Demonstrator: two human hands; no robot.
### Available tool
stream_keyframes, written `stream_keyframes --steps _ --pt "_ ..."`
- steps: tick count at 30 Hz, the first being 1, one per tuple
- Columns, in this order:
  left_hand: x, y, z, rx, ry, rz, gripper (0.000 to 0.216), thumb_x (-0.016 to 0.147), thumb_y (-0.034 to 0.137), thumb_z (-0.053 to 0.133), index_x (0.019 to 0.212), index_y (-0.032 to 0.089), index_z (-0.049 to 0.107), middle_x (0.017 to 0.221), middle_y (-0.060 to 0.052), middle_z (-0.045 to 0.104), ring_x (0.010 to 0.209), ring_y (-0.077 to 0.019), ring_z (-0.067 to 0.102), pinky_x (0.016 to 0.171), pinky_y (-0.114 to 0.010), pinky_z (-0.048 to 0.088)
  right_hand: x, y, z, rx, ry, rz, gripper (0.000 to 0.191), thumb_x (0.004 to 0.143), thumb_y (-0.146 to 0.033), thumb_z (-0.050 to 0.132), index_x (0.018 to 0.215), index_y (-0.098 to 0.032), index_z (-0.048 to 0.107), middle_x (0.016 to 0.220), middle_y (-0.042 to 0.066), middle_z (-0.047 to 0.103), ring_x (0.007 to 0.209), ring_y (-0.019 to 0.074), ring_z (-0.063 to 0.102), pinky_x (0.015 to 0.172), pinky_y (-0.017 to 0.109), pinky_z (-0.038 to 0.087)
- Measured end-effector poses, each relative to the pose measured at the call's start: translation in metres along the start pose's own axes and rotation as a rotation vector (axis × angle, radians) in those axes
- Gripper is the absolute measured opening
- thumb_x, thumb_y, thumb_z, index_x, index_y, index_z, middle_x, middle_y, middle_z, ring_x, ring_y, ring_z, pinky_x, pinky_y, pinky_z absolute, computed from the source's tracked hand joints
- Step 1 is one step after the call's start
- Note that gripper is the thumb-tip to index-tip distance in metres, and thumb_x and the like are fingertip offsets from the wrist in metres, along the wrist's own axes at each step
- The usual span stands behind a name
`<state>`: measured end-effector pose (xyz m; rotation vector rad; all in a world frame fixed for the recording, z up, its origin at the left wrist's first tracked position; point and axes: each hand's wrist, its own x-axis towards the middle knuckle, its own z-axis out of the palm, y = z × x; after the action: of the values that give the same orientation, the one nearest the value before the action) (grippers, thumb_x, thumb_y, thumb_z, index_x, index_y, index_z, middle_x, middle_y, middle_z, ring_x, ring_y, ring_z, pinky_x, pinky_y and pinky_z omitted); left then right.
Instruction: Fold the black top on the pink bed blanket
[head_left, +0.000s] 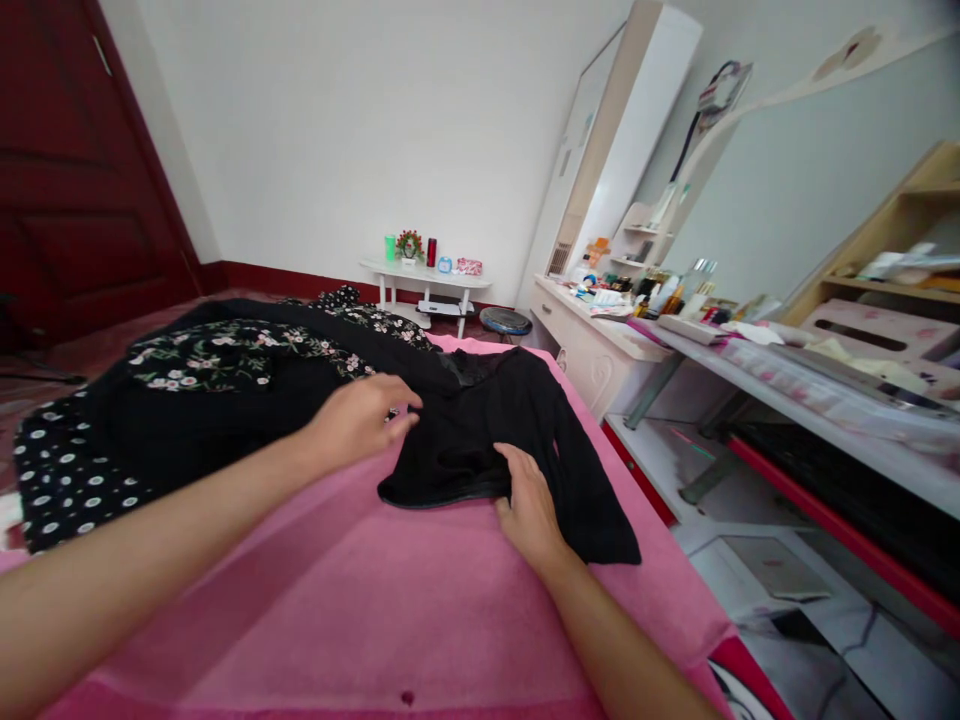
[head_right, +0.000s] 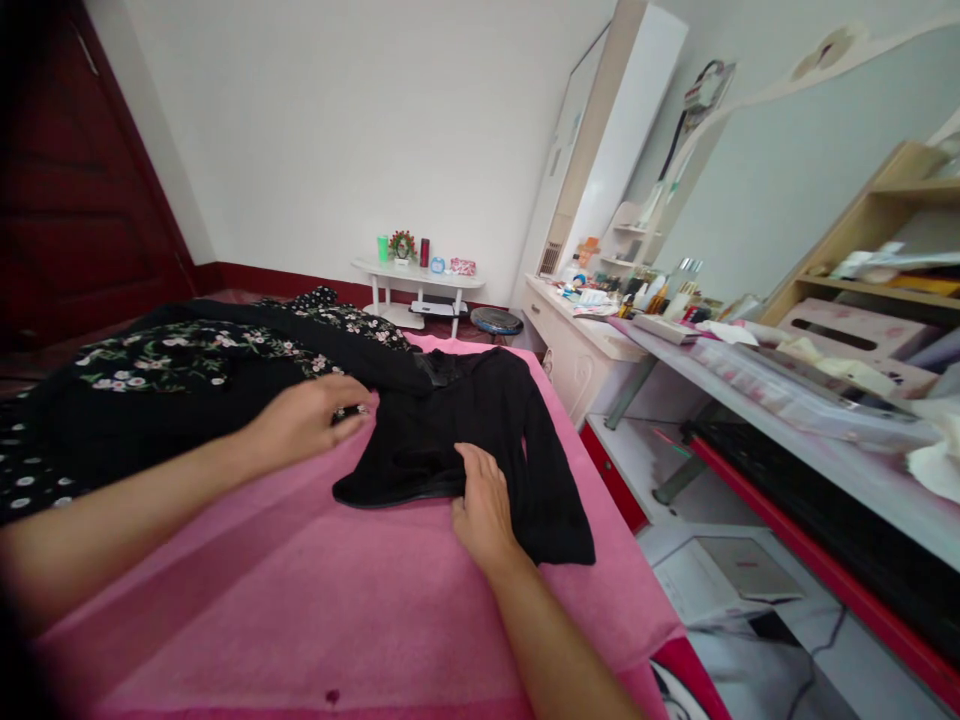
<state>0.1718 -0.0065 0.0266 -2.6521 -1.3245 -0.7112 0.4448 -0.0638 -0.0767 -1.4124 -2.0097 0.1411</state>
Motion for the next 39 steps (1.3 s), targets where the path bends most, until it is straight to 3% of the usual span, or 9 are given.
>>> stream_keyframes --steps 5,8,13,19,23,25,29,35,39 --pt "-0.021 0.061 0.066 -0.142 -0.174 -0.13 0.056 0.073 0.045 0.065 0.124 0.023 0.055 0.111 -0.007 0.062 0.101 -0.0245 0.058 0.086 -0.033 0.047 -0.001 0.006 0.002 0.094 0.146 0.038 0.076 0.056 0.002 0.039 0.129 -0.016 0.043 0.133 0.01 0.045 0.128 0.0206 0.039 0.112 0.04 0.029" --pt "-0.024 0.067 0.082 -0.107 -0.177 -0.277 0.068 0.068 0.043 0.068 0.129 0.021 0.049 0.114 -0.01 0.059 0.105 -0.0275 0.055 0.086 -0.035 0.047 0.0 0.012 0.001 0.164 0.214 0.123 0.068 0.057 0.0 0.041 0.123 -0.016 0.048 0.128 0.009 0.05 0.124 0.0211 0.044 0.11 0.04 0.032" --pt "-0.028 0.066 0.091 -0.12 -0.143 -0.33 0.063 0.067 0.023 0.063 0.128 0.022 0.049 0.112 -0.008 0.058 0.106 -0.025 0.053 0.087 -0.033 0.046 0.002 0.029 -0.003 0.431 0.313 0.38 0.035 0.072 -0.017 0.05 0.105 -0.017 0.061 0.105 0.007 0.064 0.102 0.022 0.058 0.097 0.04 0.043" --pt "-0.034 0.024 0.103 -0.419 0.084 -0.387 0.045 0.069 0.004 0.042 0.105 0.02 0.063 0.106 -0.005 0.066 0.105 -0.0201 0.058 0.093 -0.031 0.044 0.001 0.039 -0.008 0.586 0.474 0.502 0.03 0.081 -0.034 0.054 0.102 -0.016 0.064 0.101 0.007 0.067 0.098 0.0221 0.06 0.093 0.038 0.044" --pt "-0.036 -0.021 0.095 -0.744 0.475 -0.658 0.028 0.074 0.017 0.045 0.096 0.016 0.063 0.095 -0.005 0.069 0.092 -0.0188 0.063 0.081 -0.028 0.048 0.001 0.035 -0.011 0.568 0.498 0.425 0.031 0.085 -0.037 0.049 0.103 -0.016 0.064 0.103 0.008 0.066 0.099 0.0218 0.059 0.093 0.038 0.042" --pt "-0.043 -0.038 0.087 -0.808 0.548 -0.741 0.023 0.072 0.026 0.053 0.09 0.014 0.062 0.088 -0.005 0.069 0.08 -0.0175 0.064 0.072 -0.025 0.049 0.002 0.03 -0.011 0.565 0.432 0.4 0.031 0.085 -0.037 0.049 0.102 -0.016 0.064 0.101 0.008 0.066 0.098 0.0217 0.06 0.092 0.038 0.043" --pt "-0.069 -0.059 0.073 -0.686 0.379 -0.697 0.018 0.071 0.027 0.055 0.084 0.016 0.061 0.081 -0.002 0.068 0.072 -0.0156 0.063 0.067 -0.023 0.048 0.003 0.018 -0.009 0.462 0.261 0.334 0.036 0.077 -0.037 0.061 0.107 -0.018 0.06 0.105 0.008 0.064 0.102 0.0225 0.059 0.093 0.037 0.045" --pt "-0.1 -0.052 0.055 -0.005 -0.073 -0.621 0.032 0.069 0.015 0.051 0.098 0.025 0.06 0.096 -0.002 0.068 0.085 -0.0216 0.065 0.07 -0.027 0.046 -0.009 0.006 -0.023 -0.012 -0.018 0.16 0.051 0.071 -0.022 0.062 0.121 -0.023 0.053 0.12 0.006 0.054 0.109 0.0227 0.055 0.09 0.035 0.046" --pt "-0.099 -0.033 0.045 0.164 -0.067 -0.405 0.044 0.073 0.011 0.047 0.115 0.024 0.056 0.12 -0.007 0.059 0.106 -0.0246 0.057 0.081 -0.033 0.046 -0.021 0.022 -0.046 -0.373 -0.098 0.192 0.033 0.07 -0.018 0.059 0.102 -0.023 0.062 0.105 0.008 0.059 0.1 0.0261 0.057 0.071 0.033 0.047"
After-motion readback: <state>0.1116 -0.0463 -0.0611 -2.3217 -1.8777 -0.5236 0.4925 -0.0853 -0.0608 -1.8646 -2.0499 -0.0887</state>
